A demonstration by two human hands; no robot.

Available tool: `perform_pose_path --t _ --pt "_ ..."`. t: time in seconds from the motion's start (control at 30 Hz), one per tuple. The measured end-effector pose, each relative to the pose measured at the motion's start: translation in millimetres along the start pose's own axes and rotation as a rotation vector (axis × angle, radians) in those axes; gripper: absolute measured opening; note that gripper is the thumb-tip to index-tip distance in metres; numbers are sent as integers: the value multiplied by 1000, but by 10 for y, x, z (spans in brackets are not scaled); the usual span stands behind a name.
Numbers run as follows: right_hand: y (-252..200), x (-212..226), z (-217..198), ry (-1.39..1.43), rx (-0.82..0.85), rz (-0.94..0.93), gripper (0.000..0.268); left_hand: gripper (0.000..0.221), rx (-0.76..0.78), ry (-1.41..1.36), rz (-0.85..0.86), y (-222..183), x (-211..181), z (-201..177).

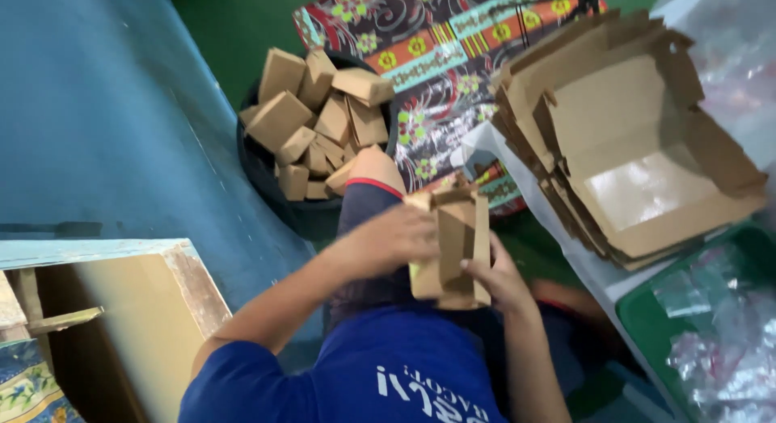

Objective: Assembling small cardboard boxes from flat templates by folding and tucking tabs

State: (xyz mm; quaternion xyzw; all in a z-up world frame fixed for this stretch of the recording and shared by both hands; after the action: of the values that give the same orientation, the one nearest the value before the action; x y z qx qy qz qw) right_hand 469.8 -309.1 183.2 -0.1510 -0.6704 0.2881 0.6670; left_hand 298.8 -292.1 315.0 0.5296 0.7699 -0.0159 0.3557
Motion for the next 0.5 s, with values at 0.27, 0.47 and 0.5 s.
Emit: perform_pose_path --t 0.27,0.47,0.5 --pt "-82 557 -215 -162 -123 -529 82 75 177 203 -525 -176 329 -490" --pt "-460 1071 80 -388 -137 -702 65 53 -234 201 -337 281 154 -854" --pt "-485 1042 67 -391 -137 -699 65 53 -235 198 -338 327 183 -843"
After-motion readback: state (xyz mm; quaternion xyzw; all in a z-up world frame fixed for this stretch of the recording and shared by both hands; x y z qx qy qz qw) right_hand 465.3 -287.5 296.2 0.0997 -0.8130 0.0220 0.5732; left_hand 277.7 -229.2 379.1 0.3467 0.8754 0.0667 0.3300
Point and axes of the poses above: each hand's wrist, its own y-axis towards the middle knuckle, its own z-axis out of the palm, x = y × z, the point moved 10 cm from there along y, towards the middle knuckle, and after that the axes turned 12 degrees about -y, right-handed, at the moved point
